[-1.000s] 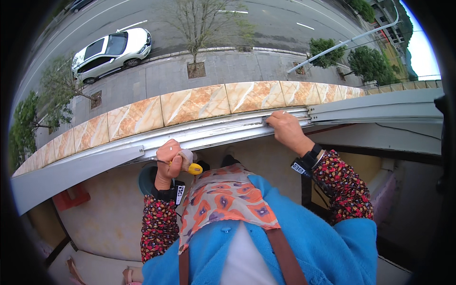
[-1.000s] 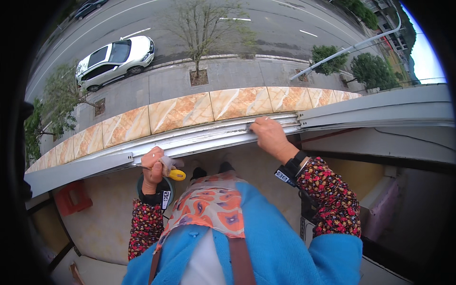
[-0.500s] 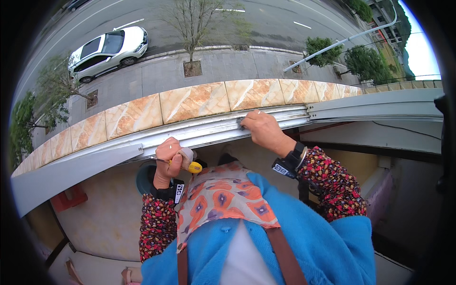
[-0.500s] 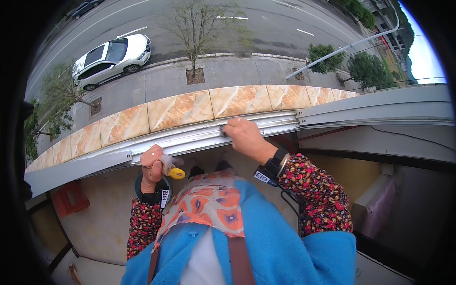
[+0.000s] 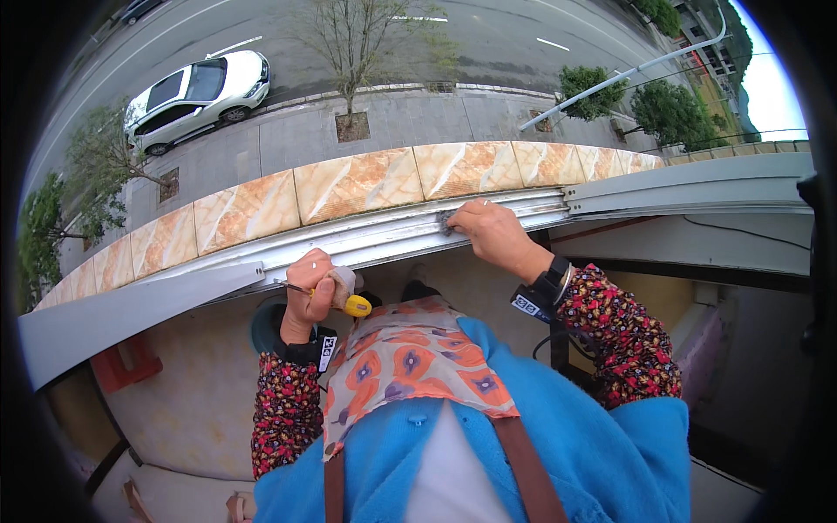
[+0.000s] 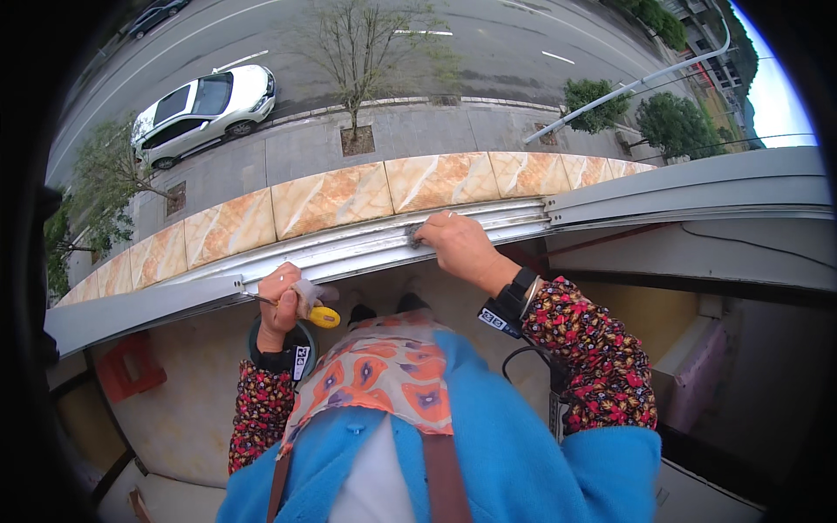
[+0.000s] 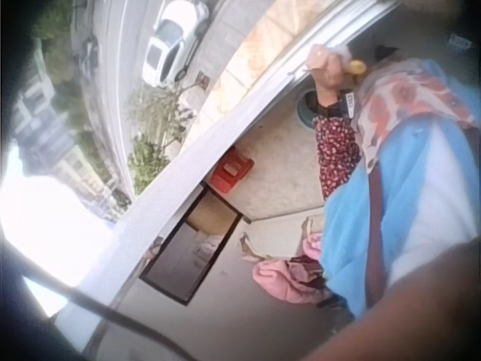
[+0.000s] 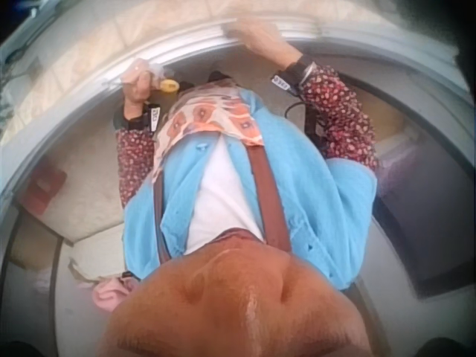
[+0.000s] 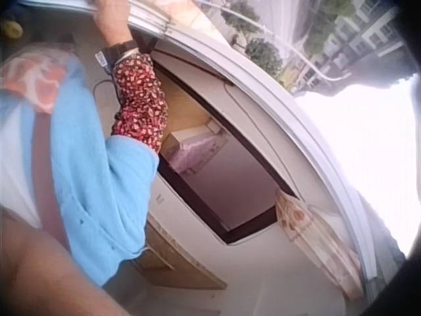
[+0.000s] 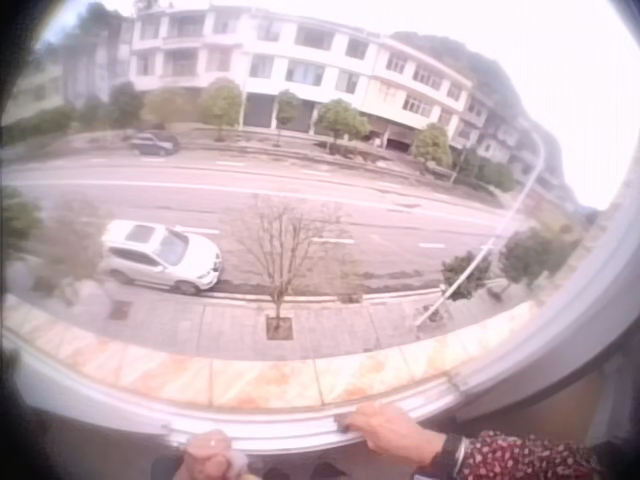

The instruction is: The person cleans the window frame using a cloth and a screwdriver. They repeatedly dip the cloth into a bucket of water, wring it out, and wipe the frame while using the screwdriver to scrape or loosen debris from the frame's grooves.

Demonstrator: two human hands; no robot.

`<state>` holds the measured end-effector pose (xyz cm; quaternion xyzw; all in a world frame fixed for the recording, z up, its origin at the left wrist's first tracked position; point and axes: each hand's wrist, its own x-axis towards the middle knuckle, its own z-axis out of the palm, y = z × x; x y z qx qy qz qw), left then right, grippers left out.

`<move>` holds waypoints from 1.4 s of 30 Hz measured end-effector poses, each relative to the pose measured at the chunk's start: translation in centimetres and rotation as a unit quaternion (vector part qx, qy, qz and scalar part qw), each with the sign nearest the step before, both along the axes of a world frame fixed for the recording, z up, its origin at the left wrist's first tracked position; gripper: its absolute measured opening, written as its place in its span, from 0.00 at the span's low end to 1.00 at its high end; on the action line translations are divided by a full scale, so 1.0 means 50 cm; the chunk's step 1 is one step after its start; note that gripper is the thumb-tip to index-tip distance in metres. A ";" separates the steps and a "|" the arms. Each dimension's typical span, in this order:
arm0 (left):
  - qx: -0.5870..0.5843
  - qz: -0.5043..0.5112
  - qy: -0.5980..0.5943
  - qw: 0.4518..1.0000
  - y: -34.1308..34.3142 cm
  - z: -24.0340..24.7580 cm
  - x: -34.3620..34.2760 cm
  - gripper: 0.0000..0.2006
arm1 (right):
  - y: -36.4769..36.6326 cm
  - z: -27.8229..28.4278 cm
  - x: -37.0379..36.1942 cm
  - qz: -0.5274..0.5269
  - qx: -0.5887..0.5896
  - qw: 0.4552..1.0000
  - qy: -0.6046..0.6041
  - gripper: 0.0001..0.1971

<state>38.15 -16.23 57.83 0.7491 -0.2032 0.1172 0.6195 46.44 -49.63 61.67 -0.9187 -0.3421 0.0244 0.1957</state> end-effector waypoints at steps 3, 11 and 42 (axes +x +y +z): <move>-0.006 0.000 0.007 1.000 -0.002 -0.001 0.001 0.19 | -0.105 0.030 0.031 -0.026 -0.095 0.995 -0.005 0.09; 0.005 -0.002 0.005 1.000 0.001 -0.001 0.000 0.18 | -0.095 0.084 0.023 -0.019 0.021 0.998 0.065 0.04; -0.031 0.043 -0.043 0.998 -0.001 -0.030 -0.070 0.19 | 0.161 0.041 -0.010 -0.066 0.098 0.940 0.319 0.12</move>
